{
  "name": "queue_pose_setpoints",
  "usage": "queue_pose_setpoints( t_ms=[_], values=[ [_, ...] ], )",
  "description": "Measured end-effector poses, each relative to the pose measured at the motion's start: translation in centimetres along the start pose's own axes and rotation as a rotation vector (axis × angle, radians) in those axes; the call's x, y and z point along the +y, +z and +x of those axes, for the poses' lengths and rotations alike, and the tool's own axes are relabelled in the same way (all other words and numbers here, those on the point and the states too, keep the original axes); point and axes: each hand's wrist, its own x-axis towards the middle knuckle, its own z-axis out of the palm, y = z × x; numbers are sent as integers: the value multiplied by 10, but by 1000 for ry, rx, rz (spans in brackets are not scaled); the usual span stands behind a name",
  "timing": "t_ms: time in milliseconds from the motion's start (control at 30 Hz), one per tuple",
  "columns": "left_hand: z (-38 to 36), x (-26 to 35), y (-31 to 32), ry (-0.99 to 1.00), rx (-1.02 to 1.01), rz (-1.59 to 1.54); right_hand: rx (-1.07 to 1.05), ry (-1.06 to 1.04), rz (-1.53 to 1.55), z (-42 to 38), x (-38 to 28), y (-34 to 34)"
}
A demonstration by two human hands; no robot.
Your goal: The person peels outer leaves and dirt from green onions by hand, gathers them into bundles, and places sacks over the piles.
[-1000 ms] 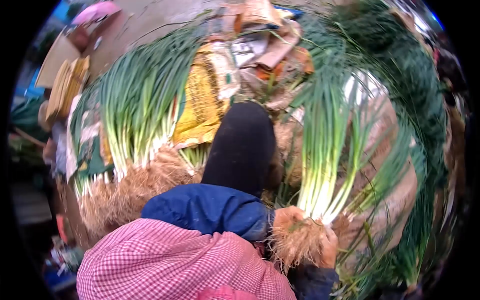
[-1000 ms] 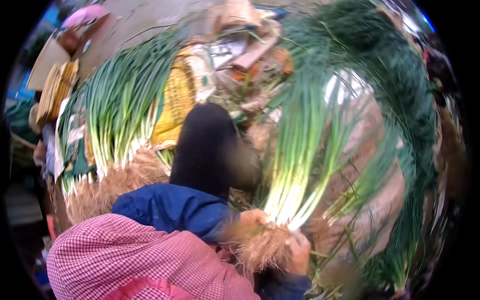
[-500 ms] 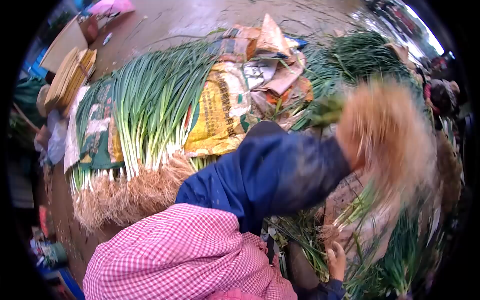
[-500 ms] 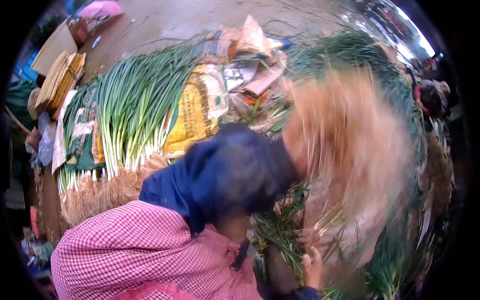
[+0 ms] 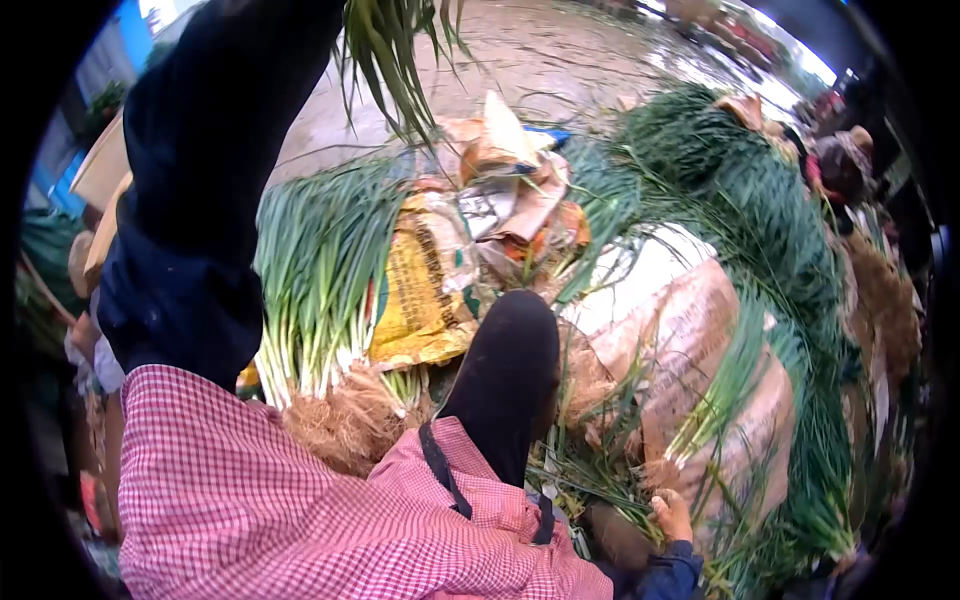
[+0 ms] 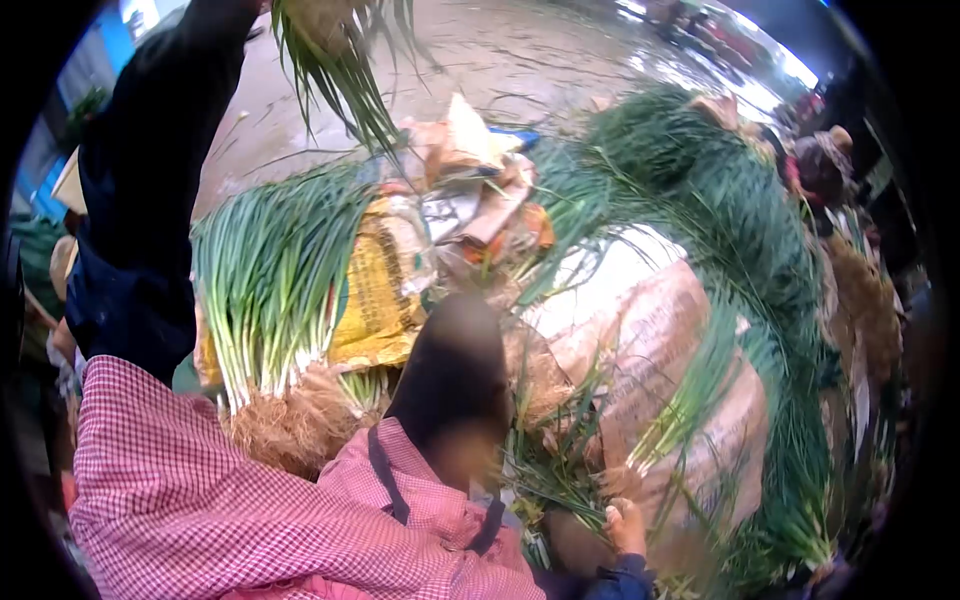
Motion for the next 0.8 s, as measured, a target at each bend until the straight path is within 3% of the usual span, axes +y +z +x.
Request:
queue_pose_setpoints(
  t_ms=[200,267,367,400,433,467,533,567,600,667,733,800],
  values=[
    [-90,9,-103,50,388,96,-123,-62,-9,13,3,10],
    [-131,-14,-146,9,513,55,-186,57,-111,10,0,12],
    [-209,-78,-210,-106,718,-84,-229,13,-163,22,36,17],
    [-238,-102,-232,-176,872,246,-258,8,-208,30,55,16],
    [-267,-120,-253,-247,937,94,-296,-84,-217,38,73,18],
    [-295,-134,-273,-52,866,-151,-311,-85,-223,39,74,18],
    [-285,-122,-267,-232,974,-139,-334,-270,-461,33,44,24],
    [-288,-119,-276,-193,813,-82,-268,-249,-474,36,47,31],
    [-284,-113,-261,-191,921,-1,-176,-387,-636,38,44,38],
    [-297,-102,-255,-490,1026,44,-214,-506,-753,38,15,45],
    [-311,-101,-266,-625,1010,151,-213,-422,-844,34,9,50],
    [-326,-88,-283,-764,1018,259,-232,-155,-999,32,20,46]
  ],
)
